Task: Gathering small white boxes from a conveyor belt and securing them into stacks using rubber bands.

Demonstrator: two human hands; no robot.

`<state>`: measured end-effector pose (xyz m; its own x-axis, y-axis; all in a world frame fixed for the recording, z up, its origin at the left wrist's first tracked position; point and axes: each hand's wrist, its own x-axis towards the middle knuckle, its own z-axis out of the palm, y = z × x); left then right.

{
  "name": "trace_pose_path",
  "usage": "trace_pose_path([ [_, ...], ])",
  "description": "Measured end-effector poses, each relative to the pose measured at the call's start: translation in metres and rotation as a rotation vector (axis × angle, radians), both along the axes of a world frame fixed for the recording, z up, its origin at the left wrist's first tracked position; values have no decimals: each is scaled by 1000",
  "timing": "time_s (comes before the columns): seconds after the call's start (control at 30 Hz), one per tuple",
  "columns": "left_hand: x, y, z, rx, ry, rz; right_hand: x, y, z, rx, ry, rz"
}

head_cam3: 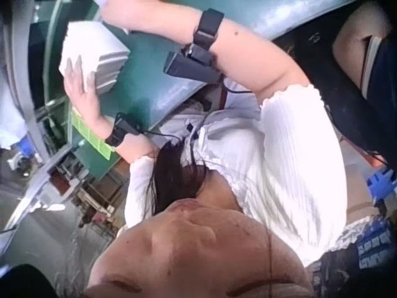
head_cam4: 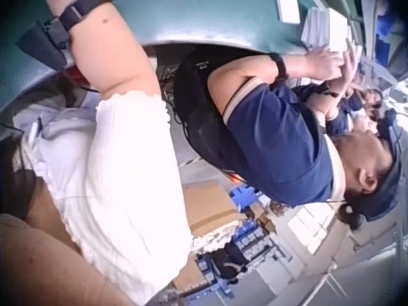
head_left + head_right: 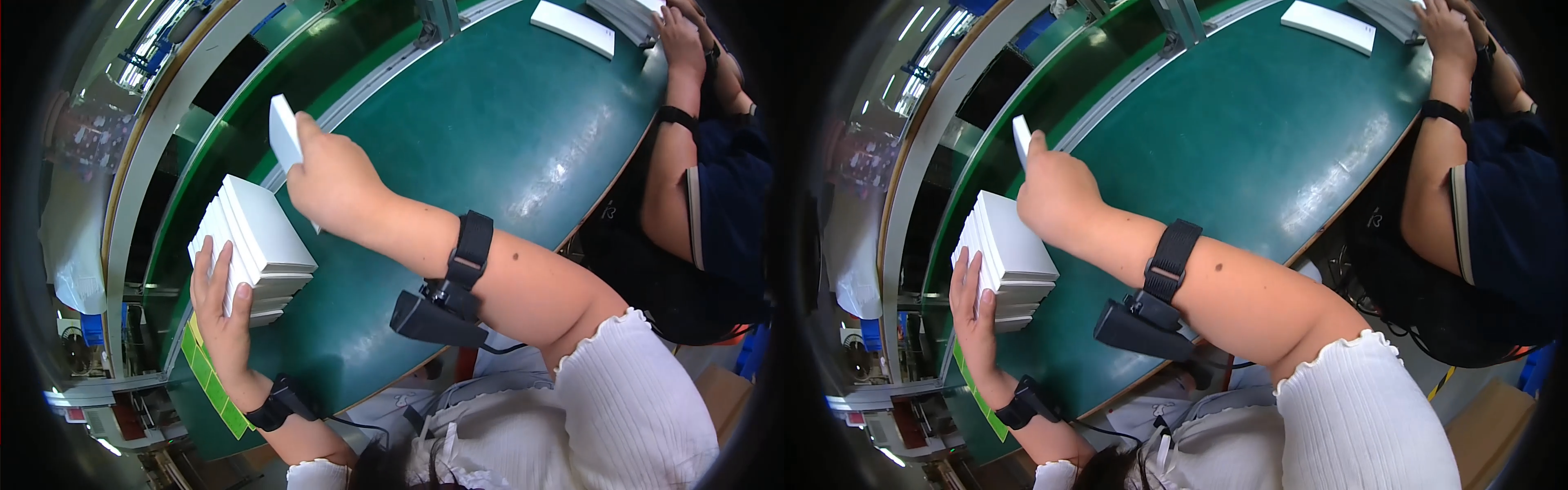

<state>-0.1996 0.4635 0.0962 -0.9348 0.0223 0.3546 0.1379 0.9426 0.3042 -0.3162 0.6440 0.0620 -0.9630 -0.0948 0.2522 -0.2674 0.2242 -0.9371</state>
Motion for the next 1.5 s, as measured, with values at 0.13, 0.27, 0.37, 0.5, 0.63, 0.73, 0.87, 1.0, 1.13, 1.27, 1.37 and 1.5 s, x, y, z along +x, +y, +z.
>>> trace_pose_path([
  [0.13,1,-4,1,8,-10,-15,8,-3,2,130,-109,188],
  [0.27,-1,-2,-1,21,-4,-4,1,-6,-8,-67,-42,122],
  [0.37,1,1,0,11,13,4,-13,-7,-11,-858,-234,226],
  [0.5,2,-4,-2,-1,35,-9,-3,-3,-12,-692,-358,475],
  [0.63,2,-3,-4,44,58,-4,16,-28,-33,401,160,221],
  [0.73,2,-2,-3,87,90,25,15,-28,-30,279,154,274],
  [0.87,4,-12,-7,22,145,19,16,-26,-17,-19,58,373],
  [1.0,-2,-20,-16,964,495,1,24,-23,-10,54,121,458],
  [1.13,-2,-56,-39,1773,458,79,22,-25,-16,18,76,470],
  [1.27,-13,-53,-60,1670,221,206,23,-23,-12,88,21,488],
  [1.37,-18,-47,-64,1541,162,244,19,-21,-16,132,8,470],
  [1.5,-19,-39,-66,1453,109,292,21,-22,-8,97,-16,496],
])
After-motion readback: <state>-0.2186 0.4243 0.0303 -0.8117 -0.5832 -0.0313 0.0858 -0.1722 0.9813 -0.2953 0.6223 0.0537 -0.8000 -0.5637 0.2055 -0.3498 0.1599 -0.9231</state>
